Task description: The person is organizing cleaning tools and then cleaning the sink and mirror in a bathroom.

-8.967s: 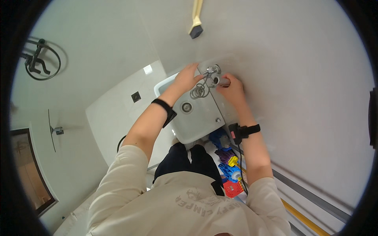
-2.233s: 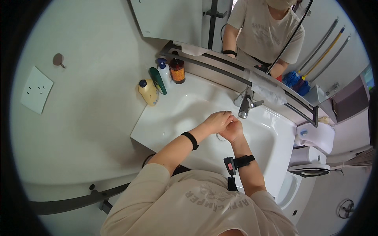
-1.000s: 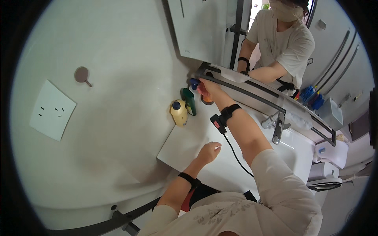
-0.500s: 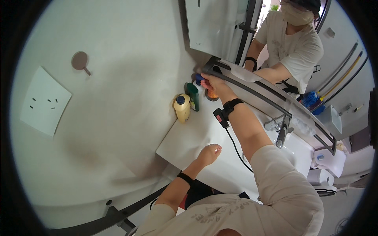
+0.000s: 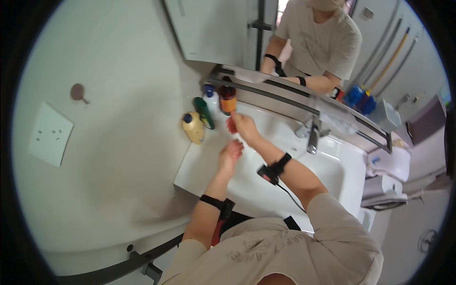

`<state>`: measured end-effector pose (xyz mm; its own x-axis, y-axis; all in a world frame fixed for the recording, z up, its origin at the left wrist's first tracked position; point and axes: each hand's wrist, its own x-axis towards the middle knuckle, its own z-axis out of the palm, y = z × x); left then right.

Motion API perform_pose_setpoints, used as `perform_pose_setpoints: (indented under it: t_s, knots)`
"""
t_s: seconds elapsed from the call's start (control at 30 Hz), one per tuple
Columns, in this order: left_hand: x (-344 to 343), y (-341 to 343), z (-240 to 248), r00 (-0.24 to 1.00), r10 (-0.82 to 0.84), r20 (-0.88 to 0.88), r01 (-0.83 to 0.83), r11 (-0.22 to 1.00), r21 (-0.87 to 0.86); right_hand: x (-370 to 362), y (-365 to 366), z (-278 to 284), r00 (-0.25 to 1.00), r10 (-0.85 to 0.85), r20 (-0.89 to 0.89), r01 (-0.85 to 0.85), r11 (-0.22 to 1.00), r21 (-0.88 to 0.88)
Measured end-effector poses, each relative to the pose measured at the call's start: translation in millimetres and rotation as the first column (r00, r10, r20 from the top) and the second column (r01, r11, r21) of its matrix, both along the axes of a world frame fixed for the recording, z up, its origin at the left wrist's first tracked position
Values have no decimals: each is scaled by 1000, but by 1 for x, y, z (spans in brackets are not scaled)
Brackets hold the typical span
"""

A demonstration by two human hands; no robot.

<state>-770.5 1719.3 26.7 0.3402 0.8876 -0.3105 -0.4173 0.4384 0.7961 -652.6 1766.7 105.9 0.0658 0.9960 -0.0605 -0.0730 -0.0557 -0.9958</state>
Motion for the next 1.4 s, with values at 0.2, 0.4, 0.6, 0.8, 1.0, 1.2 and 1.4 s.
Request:
perform_pose_setpoints:
  t_s: [0.2, 0.4, 0.6, 0.8, 1.0, 1.2, 1.4]
  knots:
    - [71, -9, 43, 889, -108, 446, 233, 944, -235, 22, -161, -8, 595, -262, 759, -123, 904, 409]
    - [134, -84, 16, 832, -276, 481, 502, 742, -444, 74, -180, -52, 549, -314, 775, 172, 949, 263]
    - [141, -81, 16, 927, -195, 321, 330, 831, -447, 66, -217, -41, 627, -429, 651, 311, 903, 295]
    - [145, -116, -9, 101, -506, 856, 786, 568, 244, 95, -212, -13, 759, -185, 624, 298, 951, -81]
    - [150, -106, 35, 825, -354, 442, 521, 780, -348, 72, -250, -34, 630, -408, 661, 341, 910, 237]
    - [157, -146, 17, 325, -342, 882, 822, 563, -85, 132, -242, -61, 471, -153, 869, 291, 957, 11]
    - [156, -130, 38, 751, -413, 515, 629, 683, -370, 67, -272, 1, 570, -398, 719, 375, 904, 204]
